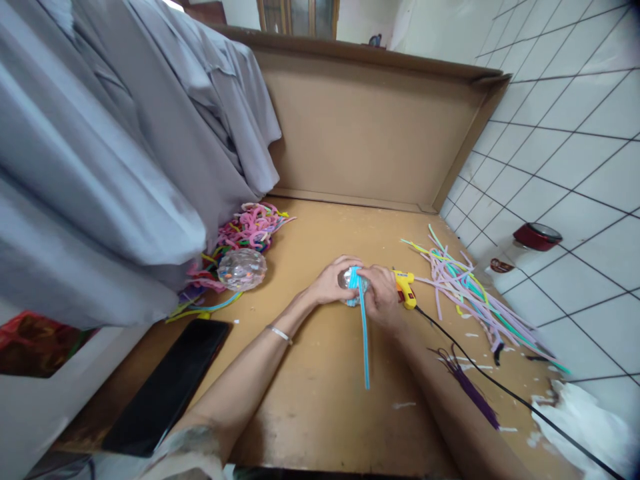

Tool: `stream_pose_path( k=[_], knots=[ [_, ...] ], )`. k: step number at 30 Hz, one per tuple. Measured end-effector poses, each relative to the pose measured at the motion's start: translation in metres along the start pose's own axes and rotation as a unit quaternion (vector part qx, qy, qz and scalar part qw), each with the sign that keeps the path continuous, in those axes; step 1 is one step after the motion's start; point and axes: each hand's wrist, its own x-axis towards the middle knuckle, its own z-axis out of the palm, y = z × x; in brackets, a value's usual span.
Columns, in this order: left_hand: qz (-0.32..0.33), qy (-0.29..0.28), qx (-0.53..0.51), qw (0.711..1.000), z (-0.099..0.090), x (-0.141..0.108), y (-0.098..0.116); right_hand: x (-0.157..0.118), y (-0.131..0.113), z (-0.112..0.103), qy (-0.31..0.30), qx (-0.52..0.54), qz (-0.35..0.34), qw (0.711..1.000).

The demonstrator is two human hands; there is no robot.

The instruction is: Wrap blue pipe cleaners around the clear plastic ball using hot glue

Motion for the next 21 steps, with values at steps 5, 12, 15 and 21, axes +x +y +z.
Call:
stream_pose_path(
  k=[5,12,15,21],
  knots=[
    [-0.005,0.004,-0.001,1.0,-0.0002,-0.0002,0.0008,0.0005,-0.0011,-0.0031,0.021,0.06,0.062,0.996],
    [-0.008,0.006,-0.005,1.0,0.0001,-0.0001,-0.0024,-0.0029,0.0025,0.002,0.045,0.055,0.087,0.994],
    [-0.006,0.005,-0.008,1.0,0.0002,0.0,-0.0031,-0.0045,0.0043,0.0036,0.034,0.031,0.068,0.997],
    [-0.008,0.005,-0.002,1.0,-0.0001,-0.0004,-0.0019,-0.0017,0.0032,0.0007,0.01,-0.013,0.05,0.999]
  ],
)
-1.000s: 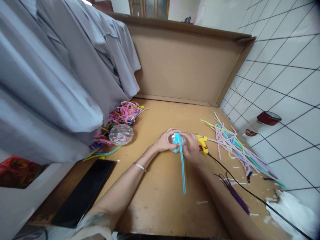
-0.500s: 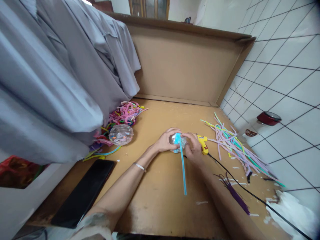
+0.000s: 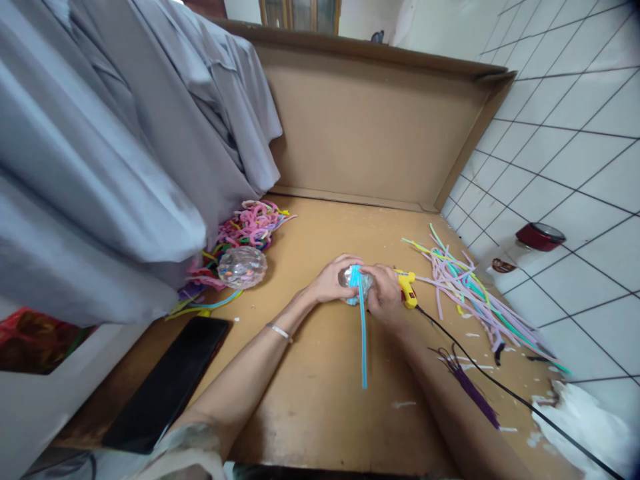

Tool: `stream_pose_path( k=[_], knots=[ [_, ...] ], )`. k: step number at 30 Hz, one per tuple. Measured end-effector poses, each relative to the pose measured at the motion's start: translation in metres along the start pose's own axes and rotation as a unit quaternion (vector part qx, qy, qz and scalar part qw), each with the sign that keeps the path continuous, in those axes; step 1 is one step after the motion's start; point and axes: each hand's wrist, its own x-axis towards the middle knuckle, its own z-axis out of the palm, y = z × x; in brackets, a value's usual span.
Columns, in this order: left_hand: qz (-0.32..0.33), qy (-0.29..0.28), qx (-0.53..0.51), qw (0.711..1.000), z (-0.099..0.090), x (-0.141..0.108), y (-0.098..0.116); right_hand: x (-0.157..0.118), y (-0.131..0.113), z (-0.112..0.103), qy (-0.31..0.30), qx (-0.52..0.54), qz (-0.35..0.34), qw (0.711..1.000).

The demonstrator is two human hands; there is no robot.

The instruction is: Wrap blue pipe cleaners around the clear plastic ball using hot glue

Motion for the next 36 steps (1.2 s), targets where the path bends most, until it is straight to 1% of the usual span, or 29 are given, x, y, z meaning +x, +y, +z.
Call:
stream_pose_path(
  k=[5,8,12,14,19,26,36],
  knots=[
    [0.003,-0.001,0.006,1.0,-0.001,-0.001,0.0,-0.001,0.0,0.002,0.009,-0.029,-0.052,0.998],
    [-0.004,0.009,0.0,1.0,0.001,-0.002,-0.001,-0.006,0.002,0.005,0.008,-0.038,-0.062,0.997],
    [-0.028,0.025,-0.041,0.998,0.003,-0.004,-0.004,-0.011,0.006,0.007,0.001,-0.046,-0.066,0.997],
    [-0.03,0.026,-0.045,0.998,0.004,-0.005,-0.006,-0.011,0.006,0.007,-0.003,-0.051,-0.071,0.996],
    [-0.011,0.032,-0.036,0.999,0.003,-0.005,-0.009,-0.01,0.006,0.005,-0.007,-0.065,-0.076,0.995],
    [0.027,0.037,-0.016,0.999,0.003,-0.004,-0.006,-0.009,0.004,0.003,-0.008,-0.066,-0.082,0.994],
    [0.024,0.037,-0.015,0.999,0.002,-0.004,-0.007,-0.01,0.001,0.004,0.011,-0.039,-0.092,0.995]
  ],
)
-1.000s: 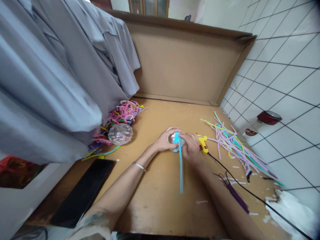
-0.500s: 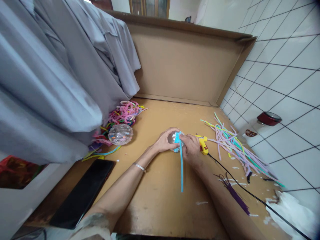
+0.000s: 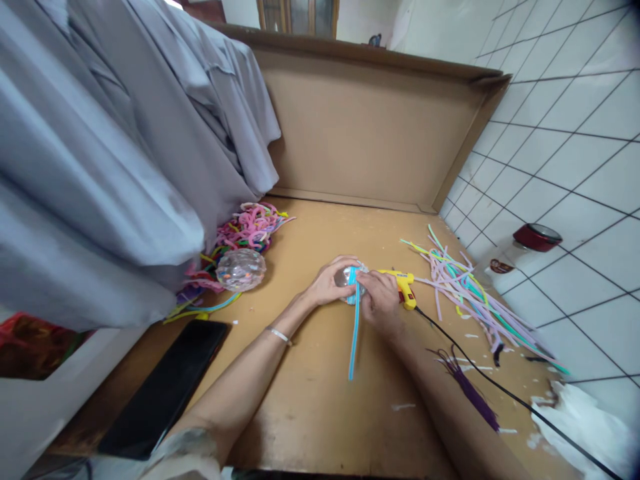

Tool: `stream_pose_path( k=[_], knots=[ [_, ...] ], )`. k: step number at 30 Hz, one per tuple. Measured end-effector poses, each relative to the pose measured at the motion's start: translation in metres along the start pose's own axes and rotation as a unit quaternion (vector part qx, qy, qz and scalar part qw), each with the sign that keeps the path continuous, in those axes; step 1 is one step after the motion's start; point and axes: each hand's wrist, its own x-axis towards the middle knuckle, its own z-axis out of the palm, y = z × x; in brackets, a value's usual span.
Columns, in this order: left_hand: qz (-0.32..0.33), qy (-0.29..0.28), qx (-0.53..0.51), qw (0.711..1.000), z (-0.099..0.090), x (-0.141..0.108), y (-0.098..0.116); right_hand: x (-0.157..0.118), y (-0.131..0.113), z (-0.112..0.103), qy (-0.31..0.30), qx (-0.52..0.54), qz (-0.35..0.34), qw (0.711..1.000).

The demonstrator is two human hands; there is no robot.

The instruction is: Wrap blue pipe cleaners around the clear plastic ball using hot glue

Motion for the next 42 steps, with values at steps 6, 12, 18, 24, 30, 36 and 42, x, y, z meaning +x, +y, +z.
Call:
stream_pose_path(
  k=[6,12,18,24,30,36,42],
  knots=[
    [-0.002,0.003,-0.012,1.0,0.0006,0.0,-0.0006,0.0016,-0.0017,-0.0013,-0.002,-0.007,-0.002,1.0],
    [0.006,0.006,-0.01,1.0,0.0016,-0.0006,-0.0023,0.0029,-0.0019,-0.002,0.011,-0.009,-0.016,1.0],
    [0.019,0.005,-0.004,1.0,0.0012,-0.0012,-0.0053,0.0028,-0.0013,-0.002,0.007,-0.004,-0.018,1.0],
    [0.032,0.001,-0.005,0.999,0.0006,-0.0014,-0.0082,0.0021,0.0002,-0.0019,0.001,0.0,-0.018,1.0],
    [0.052,0.005,0.005,0.999,0.0009,-0.002,-0.0085,0.0016,0.0018,-0.0005,0.012,0.003,-0.024,1.0],
    [0.073,0.027,0.042,0.996,-0.0013,-0.0041,-0.0086,0.0028,0.0019,-0.0006,0.016,-0.004,-0.027,0.999],
    [0.074,0.053,0.019,0.996,0.0023,-0.0048,-0.0078,0.0003,0.0032,-0.0002,0.005,-0.003,-0.013,1.0]
  ],
)
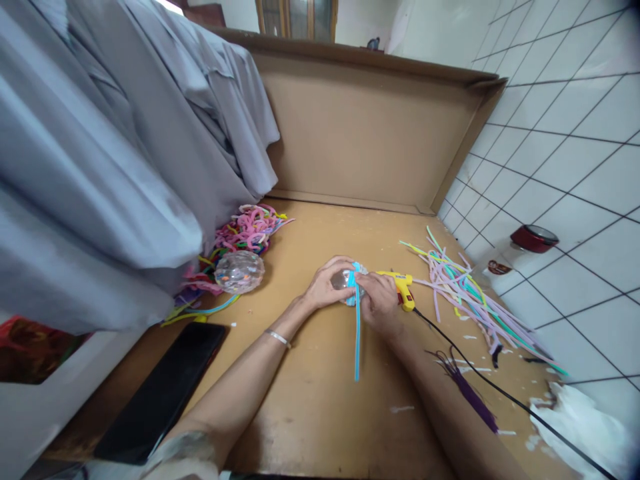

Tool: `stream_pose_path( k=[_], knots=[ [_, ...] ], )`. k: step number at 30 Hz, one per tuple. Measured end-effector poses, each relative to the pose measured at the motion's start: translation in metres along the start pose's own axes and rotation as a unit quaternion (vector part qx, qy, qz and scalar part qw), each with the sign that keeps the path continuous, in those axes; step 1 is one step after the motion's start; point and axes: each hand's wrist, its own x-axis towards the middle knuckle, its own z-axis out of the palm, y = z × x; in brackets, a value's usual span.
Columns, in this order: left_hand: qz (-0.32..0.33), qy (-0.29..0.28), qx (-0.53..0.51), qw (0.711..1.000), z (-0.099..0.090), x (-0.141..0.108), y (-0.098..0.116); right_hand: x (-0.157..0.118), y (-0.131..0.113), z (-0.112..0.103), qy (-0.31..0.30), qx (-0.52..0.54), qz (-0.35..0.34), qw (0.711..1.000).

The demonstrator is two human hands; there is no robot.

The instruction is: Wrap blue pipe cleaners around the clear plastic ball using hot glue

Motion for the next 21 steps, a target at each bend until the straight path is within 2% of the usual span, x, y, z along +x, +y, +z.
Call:
stream_pose_path(
  k=[5,12,21],
  knots=[
    [-0.038,0.014,-0.01,0.999,0.0027,-0.0005,-0.0003,-0.001,0.0003,-0.0001,-0.011,0.0,0.003,1.0],
    [0.017,-0.024,0.042,0.999,-0.0014,0.0015,0.0028,0.0011,-0.0005,-0.0007,-0.001,-0.007,-0.011,1.0],
    [-0.037,-0.073,0.07,0.994,-0.0013,-0.0031,0.0008,0.0016,-0.0006,-0.0006,0.002,-0.009,-0.018,1.0]
  ],
)
